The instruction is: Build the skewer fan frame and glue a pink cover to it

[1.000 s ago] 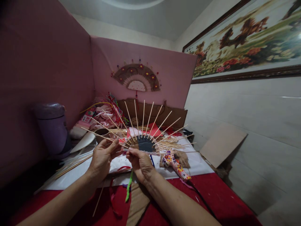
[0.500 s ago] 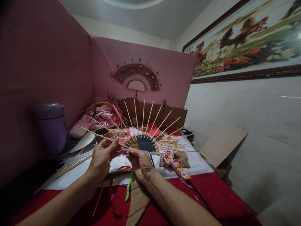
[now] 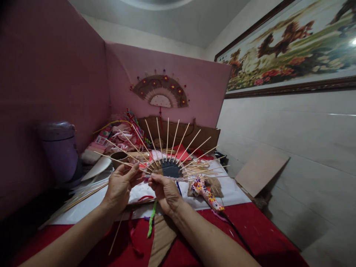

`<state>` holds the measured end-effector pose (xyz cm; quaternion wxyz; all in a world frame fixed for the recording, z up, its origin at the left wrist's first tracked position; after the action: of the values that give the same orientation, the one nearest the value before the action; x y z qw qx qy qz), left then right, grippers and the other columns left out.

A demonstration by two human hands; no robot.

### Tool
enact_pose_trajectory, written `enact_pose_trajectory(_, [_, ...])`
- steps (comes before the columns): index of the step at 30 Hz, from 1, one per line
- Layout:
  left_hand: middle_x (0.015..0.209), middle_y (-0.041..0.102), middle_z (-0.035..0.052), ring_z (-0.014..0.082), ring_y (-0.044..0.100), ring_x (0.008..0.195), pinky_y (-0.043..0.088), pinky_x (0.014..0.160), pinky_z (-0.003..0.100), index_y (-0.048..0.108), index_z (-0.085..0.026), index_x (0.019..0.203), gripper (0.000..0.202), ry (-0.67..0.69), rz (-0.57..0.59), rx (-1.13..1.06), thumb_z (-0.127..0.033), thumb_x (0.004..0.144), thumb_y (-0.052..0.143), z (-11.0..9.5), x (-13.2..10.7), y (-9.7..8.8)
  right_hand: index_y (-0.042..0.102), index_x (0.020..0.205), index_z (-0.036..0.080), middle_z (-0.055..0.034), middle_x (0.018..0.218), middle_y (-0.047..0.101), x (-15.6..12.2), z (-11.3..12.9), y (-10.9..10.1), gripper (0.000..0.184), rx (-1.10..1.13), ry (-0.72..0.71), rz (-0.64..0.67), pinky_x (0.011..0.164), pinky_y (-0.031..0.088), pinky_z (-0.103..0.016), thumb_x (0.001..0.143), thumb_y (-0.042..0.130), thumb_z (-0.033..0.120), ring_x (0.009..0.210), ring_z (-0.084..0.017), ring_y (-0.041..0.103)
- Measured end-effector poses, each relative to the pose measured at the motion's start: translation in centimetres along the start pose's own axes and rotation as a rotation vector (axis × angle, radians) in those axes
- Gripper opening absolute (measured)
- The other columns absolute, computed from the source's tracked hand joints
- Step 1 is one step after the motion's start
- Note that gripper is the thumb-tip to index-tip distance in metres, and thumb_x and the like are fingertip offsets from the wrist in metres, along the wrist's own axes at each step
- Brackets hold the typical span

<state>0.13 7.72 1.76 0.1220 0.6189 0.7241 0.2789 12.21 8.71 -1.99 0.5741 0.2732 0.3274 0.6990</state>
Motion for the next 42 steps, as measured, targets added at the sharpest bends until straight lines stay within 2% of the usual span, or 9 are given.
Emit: enact_pose_trajectory(42, [0.059, 0.063, -0.0016, 0.0118, 0.061, 0.053, 0.053, 0.053, 0.025, 0.053, -0.014, 0.069, 0.028, -0.002, -0.015, -0.003, -0.027, 0.057, 0.075, -0.17, -0.11, -0.02, 0.066, 0.06, 0.007, -0.001, 0.056, 0.065, -0.22, 0.05, 0.02, 0.006, -0.012, -0.005, -0.007, 0.052, 0.049, -0.014, 0.056, 0.07, 0.004, 0.053, -0.007, 0.057])
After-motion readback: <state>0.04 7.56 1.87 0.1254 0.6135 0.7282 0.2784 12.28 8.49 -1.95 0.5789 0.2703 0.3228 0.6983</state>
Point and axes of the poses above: each hand's wrist, its own x-axis towards the middle knuckle, its own y-axis out of the palm, z = x × y, the point moved 10 cm from there along x, towards the middle knuckle
